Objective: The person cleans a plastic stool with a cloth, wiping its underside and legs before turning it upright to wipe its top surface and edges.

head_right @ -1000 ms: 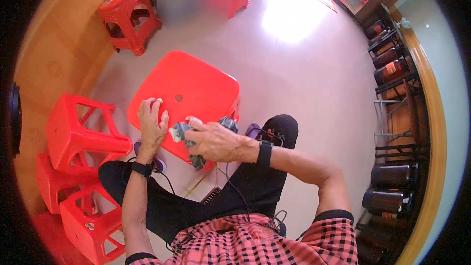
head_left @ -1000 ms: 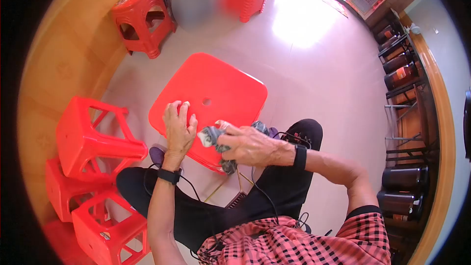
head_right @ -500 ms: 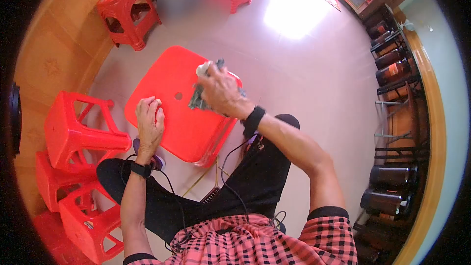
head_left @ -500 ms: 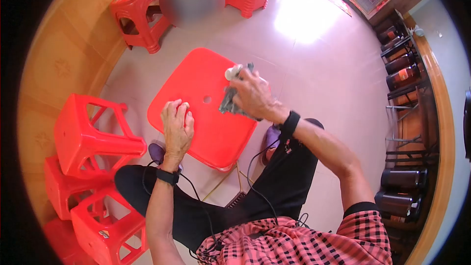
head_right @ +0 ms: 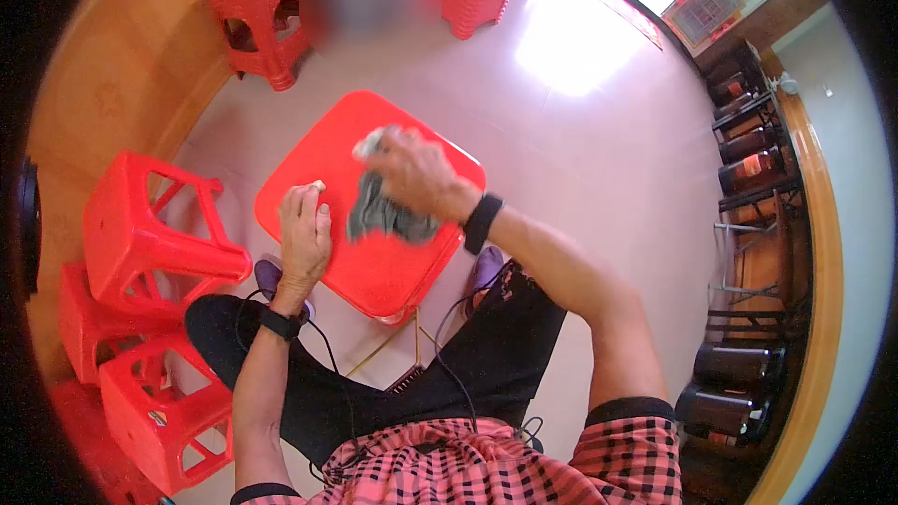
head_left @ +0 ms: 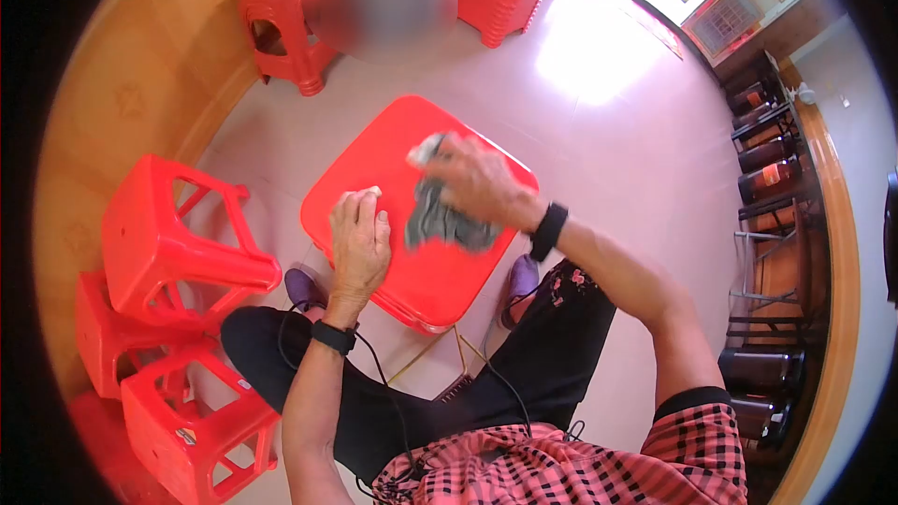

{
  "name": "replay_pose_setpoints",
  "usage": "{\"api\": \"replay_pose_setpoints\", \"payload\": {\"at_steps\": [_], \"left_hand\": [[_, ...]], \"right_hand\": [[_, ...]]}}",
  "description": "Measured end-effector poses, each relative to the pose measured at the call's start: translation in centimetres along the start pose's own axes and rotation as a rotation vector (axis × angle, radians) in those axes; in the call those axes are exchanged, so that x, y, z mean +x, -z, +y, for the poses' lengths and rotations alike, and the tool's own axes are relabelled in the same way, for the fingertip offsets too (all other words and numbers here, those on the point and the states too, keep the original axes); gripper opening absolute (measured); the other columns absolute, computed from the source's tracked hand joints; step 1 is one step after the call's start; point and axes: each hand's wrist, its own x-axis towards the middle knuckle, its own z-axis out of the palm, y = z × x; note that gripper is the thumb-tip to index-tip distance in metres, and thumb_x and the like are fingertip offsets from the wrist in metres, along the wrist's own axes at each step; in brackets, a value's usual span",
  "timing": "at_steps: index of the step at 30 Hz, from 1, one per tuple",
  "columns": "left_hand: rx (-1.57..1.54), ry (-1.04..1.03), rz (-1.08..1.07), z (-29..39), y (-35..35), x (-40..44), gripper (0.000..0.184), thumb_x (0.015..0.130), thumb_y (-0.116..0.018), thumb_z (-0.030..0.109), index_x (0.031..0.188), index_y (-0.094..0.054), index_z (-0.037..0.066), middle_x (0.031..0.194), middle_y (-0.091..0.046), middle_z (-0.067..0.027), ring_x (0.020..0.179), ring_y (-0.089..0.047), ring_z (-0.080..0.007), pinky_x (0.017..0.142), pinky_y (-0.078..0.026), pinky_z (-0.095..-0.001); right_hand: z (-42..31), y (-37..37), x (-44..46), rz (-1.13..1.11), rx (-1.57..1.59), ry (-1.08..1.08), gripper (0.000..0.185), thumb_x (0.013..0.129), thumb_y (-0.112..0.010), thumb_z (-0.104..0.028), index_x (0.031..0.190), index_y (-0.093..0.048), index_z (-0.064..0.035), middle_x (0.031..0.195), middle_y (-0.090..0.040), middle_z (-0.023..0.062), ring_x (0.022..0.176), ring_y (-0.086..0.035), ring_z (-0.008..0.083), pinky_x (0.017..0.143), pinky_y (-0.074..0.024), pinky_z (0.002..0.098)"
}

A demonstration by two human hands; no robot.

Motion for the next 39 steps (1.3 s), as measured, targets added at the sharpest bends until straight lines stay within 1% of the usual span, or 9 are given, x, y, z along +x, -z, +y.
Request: {"api": "replay_pose_setpoints", "payload": {"at_steps": [5,7,8,10,16,19,22,30,39], "left_hand": [[-0.016,-0.007,0.022,-0.4,-0.1,-0.1,0.033,0.086,-0.054,0.009,0.116,-0.052,-0.002,0.112,-0.052,-0.0162,0.11,-0.047,-0.0351,0.098,-0.035,-0.0454],[-0.047,0.018,0.011,-0.4,-0.3,-0.4,0.035,0.086,-0.055,0.009,0.118,-0.051,-0.004,0.115,-0.05,-0.0185,0.112,-0.045,-0.0368,0.099,-0.034,-0.0459],[-0.05,0.015,0.01,-0.4,-0.4,-0.4,0.035,0.086,-0.055,0.009,0.118,-0.051,-0.004,0.115,-0.05,-0.0185,0.112,-0.045,-0.0368,0.099,-0.034,-0.0459],[-0.044,0.057,0.037,-0.4,-0.3,-0.7,0.042,0.085,-0.056,0.01,0.124,-0.047,-0.005,0.12,-0.046,-0.0214,0.115,-0.043,-0.0386,0.1,-0.033,-0.0464],[-0.03,0.076,0.14,-0.2,-0.3,-1.1,0.056,0.084,-0.06,0.013,0.133,-0.037,-0.004,0.123,-0.044,-0.0231,0.118,-0.04,-0.0393,0.101,-0.032,-0.0474],[-0.02,0.115,0.074,0.1,0.0,-0.6,0.056,0.085,-0.06,0.015,0.133,-0.038,-0.004,0.123,-0.044,-0.0231,0.117,-0.04,-0.0396,0.101,-0.031,-0.0474],[-0.008,0.109,0.048,0.1,0.1,-0.6,0.055,0.085,-0.06,0.016,0.132,-0.039,-0.003,0.123,-0.044,-0.0224,0.117,-0.04,-0.0392,0.102,-0.031,-0.0476],[0.001,0.09,0.076,0.2,0.1,-0.7,0.052,0.086,-0.06,0.017,0.13,-0.041,-0.003,0.117,-0.046,-0.0214,0.114,-0.042,-0.0376,0.1,-0.031,-0.048],[0.005,0.103,0.098,0.3,0.1,-0.6,0.046,0.088,-0.055,0.017,0.127,-0.043,-0.004,0.112,-0.049,-0.0203,0.108,-0.046,-0.0353,0.098,-0.033,-0.0459]], "right_hand": [[5.1,-1.2,4.8,0.019,0.004,-0.274,0.027,0.071,-0.061,-0.015,0.096,-0.067,-0.0109,0.102,-0.059,0.0186,0.083,-0.06,0.0374,0.072,-0.0519,0.0517],[2.2,-1.2,5.9,-0.198,-0.123,-0.313,0.036,0.074,-0.063,-0.016,0.109,-0.065,-0.0115,0.115,-0.054,0.0201,0.103,-0.057,0.0411,0.083,-0.048,0.0577],[1.9,-2.5,5.8,-0.203,-0.149,-0.171,0.035,0.073,-0.064,-0.019,0.108,-0.065,-0.0117,0.114,-0.054,0.0203,0.103,-0.057,0.0406,0.083,-0.0447,0.0653],[-1.2,-3.7,5.6,-0.154,-0.037,-0.014,0.034,0.073,-0.066,-0.019,0.106,-0.066,-0.0117,0.113,-0.054,0.0203,0.101,-0.057,0.04,0.079,-0.0444,0.0686],[-3.6,-3.6,6.7,-0.197,0.213,0.106,0.034,0.073,-0.068,-0.019,0.106,-0.066,-0.0118,0.107,-0.057,0.0159,0.095,-0.06,0.0361,0.075,-0.0525,0.0523],[-0.7,-3.7,8.3,-0.103,-0.023,0.026,0.034,0.074,-0.067,-0.02,0.107,-0.066,-0.0126,0.106,-0.059,0.0149,0.094,-0.061,0.0358,0.075,-0.0529,0.0474],[2.8,-4.0,9.5,-0.056,-0.043,-0.102,0.028,0.074,-0.063,-0.02,0.101,-0.068,-0.0137,0.102,-0.059,0.0184,0.097,-0.061,0.0378,0.076,-0.0505,0.0517],[5.8,-0.8,5.5,-0.108,-0.173,-0.295,0.036,0.078,-0.063,-0.022,0.111,-0.063,-0.008,0.103,-0.058,0.0197,0.096,-0.059,0.0388,0.083,-0.048,0.0485],[3.7,2.4,-3.0,-0.093,-0.202,-0.224,0.035,0.075,-0.067,-0.013,0.109,-0.058,-0.007,0.105,-0.053,0.0192,0.092,-0.057,0.0402,0.075,-0.0504,0.0484]]}}
